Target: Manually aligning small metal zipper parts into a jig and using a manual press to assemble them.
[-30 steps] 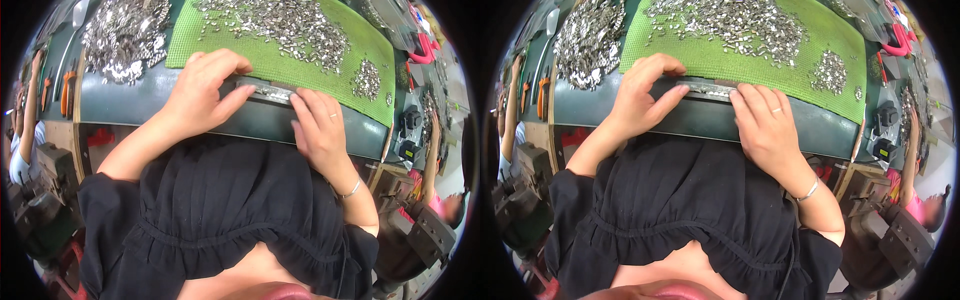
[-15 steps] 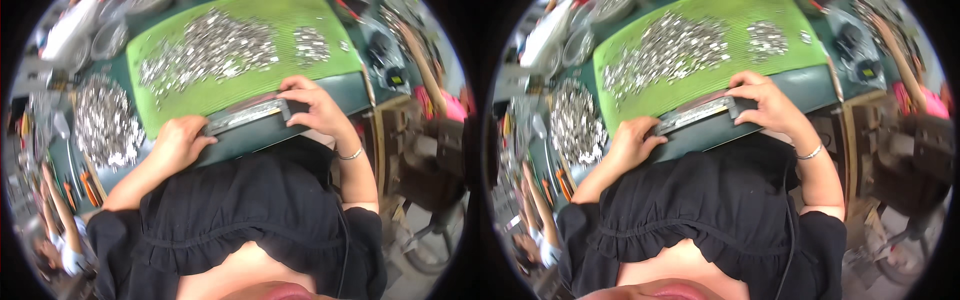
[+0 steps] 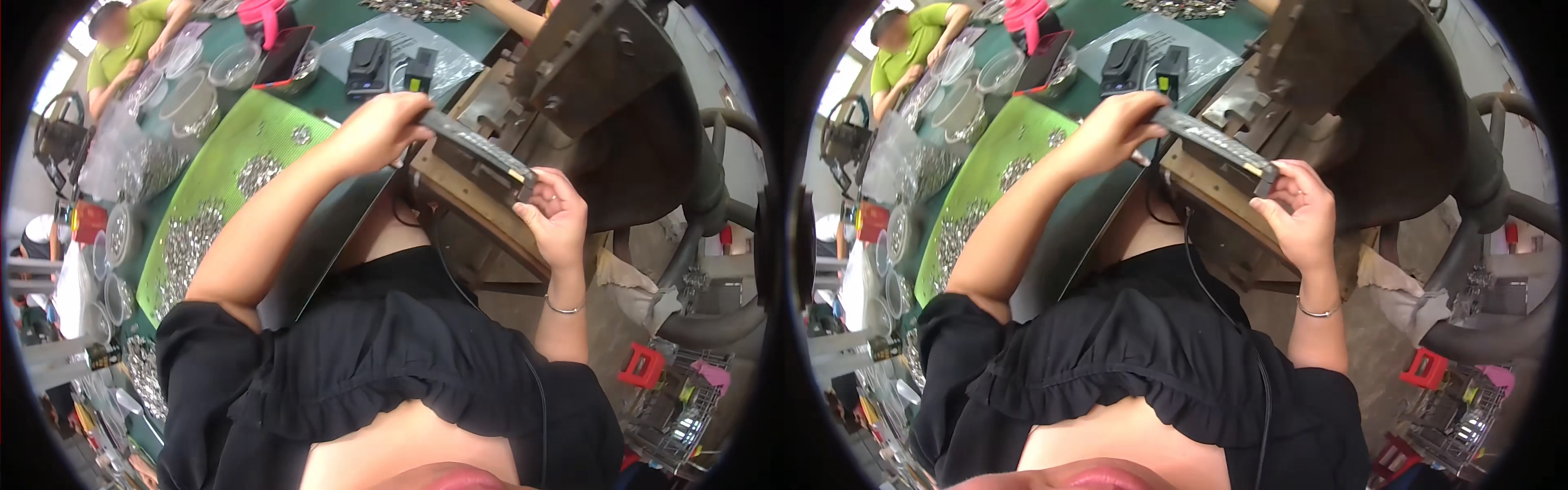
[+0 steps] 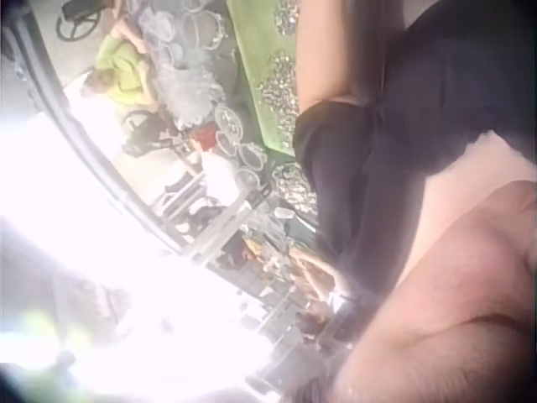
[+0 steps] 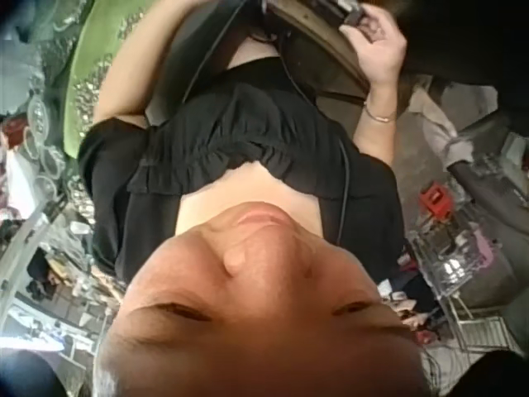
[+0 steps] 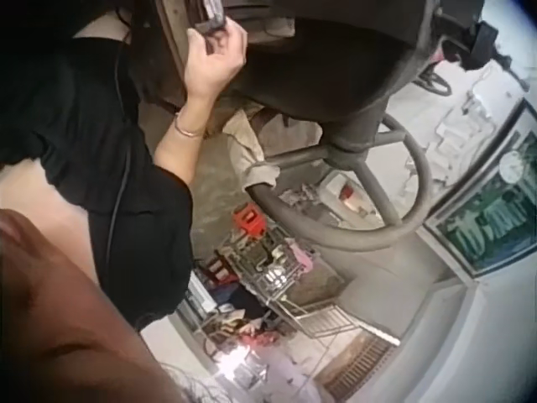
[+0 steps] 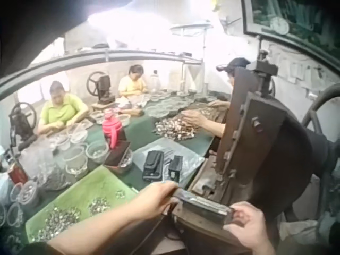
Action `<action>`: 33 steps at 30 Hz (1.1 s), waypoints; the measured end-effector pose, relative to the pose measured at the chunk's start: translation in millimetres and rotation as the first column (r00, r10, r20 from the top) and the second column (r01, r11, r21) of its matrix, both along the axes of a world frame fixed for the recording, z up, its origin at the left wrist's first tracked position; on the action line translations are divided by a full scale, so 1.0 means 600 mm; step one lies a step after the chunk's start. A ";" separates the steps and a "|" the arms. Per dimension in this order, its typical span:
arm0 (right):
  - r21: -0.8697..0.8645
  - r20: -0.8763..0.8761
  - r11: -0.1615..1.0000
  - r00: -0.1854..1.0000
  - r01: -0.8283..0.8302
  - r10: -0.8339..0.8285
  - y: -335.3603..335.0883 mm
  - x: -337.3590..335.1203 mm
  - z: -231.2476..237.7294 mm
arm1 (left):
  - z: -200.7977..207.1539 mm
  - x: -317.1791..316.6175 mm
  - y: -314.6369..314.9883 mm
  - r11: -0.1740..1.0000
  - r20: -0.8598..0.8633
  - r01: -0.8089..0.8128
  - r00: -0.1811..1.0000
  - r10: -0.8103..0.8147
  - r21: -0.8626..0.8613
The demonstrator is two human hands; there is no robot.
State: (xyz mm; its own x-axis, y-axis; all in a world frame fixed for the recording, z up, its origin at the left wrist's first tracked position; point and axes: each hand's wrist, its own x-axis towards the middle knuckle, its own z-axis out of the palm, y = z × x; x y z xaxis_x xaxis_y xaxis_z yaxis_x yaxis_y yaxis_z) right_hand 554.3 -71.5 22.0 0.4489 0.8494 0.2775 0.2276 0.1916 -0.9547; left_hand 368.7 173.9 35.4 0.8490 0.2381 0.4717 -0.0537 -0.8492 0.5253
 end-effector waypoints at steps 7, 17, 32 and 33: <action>-0.013 -0.045 0.976 0.975 0.218 -0.219 0.011 0.028 -0.058 | -0.028 0.146 0.040 0.997 -0.158 0.018 0.987 -0.030 -0.077; -0.012 0.980 0.734 0.154 0.679 -0.127 0.007 -0.033 0.092 | -0.070 0.150 -0.124 0.911 -0.245 -0.380 0.910 0.335 -0.163; 0.566 0.402 0.573 0.409 0.592 -0.819 -0.265 0.077 0.080 | -0.063 0.156 0.016 0.938 -0.205 0.118 0.960 -0.192 -0.327; 0.512 0.379 0.588 0.450 0.626 -0.809 -0.274 0.072 0.103 | -0.060 0.156 0.020 0.950 -0.247 0.113 0.950 -0.189 -0.292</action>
State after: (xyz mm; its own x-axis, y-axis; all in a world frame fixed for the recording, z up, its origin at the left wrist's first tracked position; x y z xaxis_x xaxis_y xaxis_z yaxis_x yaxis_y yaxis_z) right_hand 597.5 -235.8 83.8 0.5575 0.1386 0.8185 0.8300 -0.0778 -0.5522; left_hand 462.5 185.9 -0.5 0.9704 0.1834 0.1568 0.0051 -0.6652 0.7466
